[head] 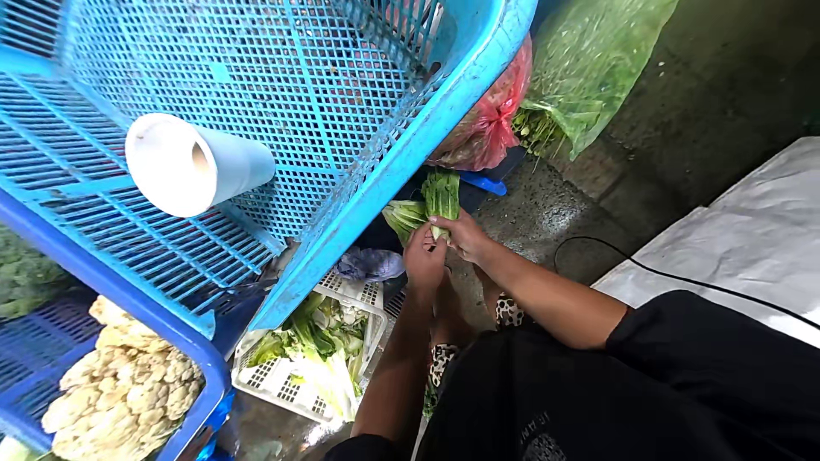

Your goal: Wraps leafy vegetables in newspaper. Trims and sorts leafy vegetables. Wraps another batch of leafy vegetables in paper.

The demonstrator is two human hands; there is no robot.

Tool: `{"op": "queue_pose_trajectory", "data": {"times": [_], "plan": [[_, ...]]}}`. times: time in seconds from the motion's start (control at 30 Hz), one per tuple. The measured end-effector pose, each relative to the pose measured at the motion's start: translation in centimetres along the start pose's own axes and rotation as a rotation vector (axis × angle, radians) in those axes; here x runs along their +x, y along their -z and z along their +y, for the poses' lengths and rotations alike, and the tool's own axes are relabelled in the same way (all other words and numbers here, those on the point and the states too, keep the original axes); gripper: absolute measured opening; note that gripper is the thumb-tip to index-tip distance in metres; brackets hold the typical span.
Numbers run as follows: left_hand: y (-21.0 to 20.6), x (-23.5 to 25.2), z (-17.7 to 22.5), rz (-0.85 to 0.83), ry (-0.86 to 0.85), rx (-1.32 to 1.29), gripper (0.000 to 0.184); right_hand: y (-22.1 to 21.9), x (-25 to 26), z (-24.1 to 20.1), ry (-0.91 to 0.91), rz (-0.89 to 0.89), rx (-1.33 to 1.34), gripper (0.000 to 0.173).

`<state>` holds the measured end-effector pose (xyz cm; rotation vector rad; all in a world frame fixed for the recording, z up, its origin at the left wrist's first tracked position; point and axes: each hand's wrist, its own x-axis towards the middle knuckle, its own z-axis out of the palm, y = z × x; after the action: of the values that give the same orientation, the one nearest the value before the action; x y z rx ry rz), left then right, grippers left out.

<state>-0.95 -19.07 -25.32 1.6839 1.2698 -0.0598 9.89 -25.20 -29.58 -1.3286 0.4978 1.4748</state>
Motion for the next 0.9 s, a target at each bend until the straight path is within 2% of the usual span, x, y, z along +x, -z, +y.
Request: {"op": "queue_pose_trajectory", "data": {"times": [0.03, 0.13, 0.23, 0.3, 0.37, 0.47, 0.6, 0.7, 0.73, 0.77, 0.83, 0.9], "plan": [[0.5, 0.6, -0.4, -0.031, 0.006, -0.007, 0.027, 0.9, -0.1, 0.0, -0.018, 0.005, 0.009, 0.06], [2.2, 4.7, -2.3, -0.123, -0.068, 0.399, 0.031, 3.4, -0.7, 0.4, -0.058, 0.028, 0.044, 0.057], [2.3, 9.3, -3.6, -0.264, -0.203, 0.7, 0.034, 5.4, -1.7, 1.1, -0.09, 0.029, 0.087, 0.054], [1.9, 10.9, -4.0, -0.312, -0.285, 0.841, 0.032, 6.3, -2.4, 1.4, -0.074, 0.024, 0.15, 0.043], [1.8, 11.0, -4.0, -0.315, -0.297, 0.906, 0.031, 6.9, -3.0, 1.7, -0.048, 0.0, 0.224, 0.038], [2.1, 10.1, -4.0, -0.331, -0.211, 0.912, 0.029, 7.6, -3.3, 2.4, -0.047, -0.018, 0.324, 0.037], [3.3, 8.5, -4.8, -0.305, -0.093, 0.746, 0.033, 7.6, -3.3, 2.9, -0.144, 0.007, 0.414, 0.033], [4.4, 6.7, -4.5, -0.18, 0.118, 0.436, 0.067, 7.0, -3.5, 3.4, -0.156, 0.012, 0.461, 0.037], [4.8, 6.1, -4.7, -0.132, 0.17, 0.311, 0.069, 6.8, -3.5, 3.7, -0.151, 0.01, 0.483, 0.038], [5.2, 5.4, -5.0, -0.099, 0.216, 0.185, 0.06, 6.6, -3.4, 3.9, -0.147, 0.001, 0.498, 0.039], [5.7, 4.1, -5.0, -0.036, 0.316, -0.107, 0.031, 6.0, -3.5, 4.1, -0.149, -0.022, 0.511, 0.037], [5.6, 2.5, -3.7, 0.015, 0.396, -0.424, 0.02, 5.2, -3.8, 3.8, -0.169, -0.04, 0.525, 0.034]]}}
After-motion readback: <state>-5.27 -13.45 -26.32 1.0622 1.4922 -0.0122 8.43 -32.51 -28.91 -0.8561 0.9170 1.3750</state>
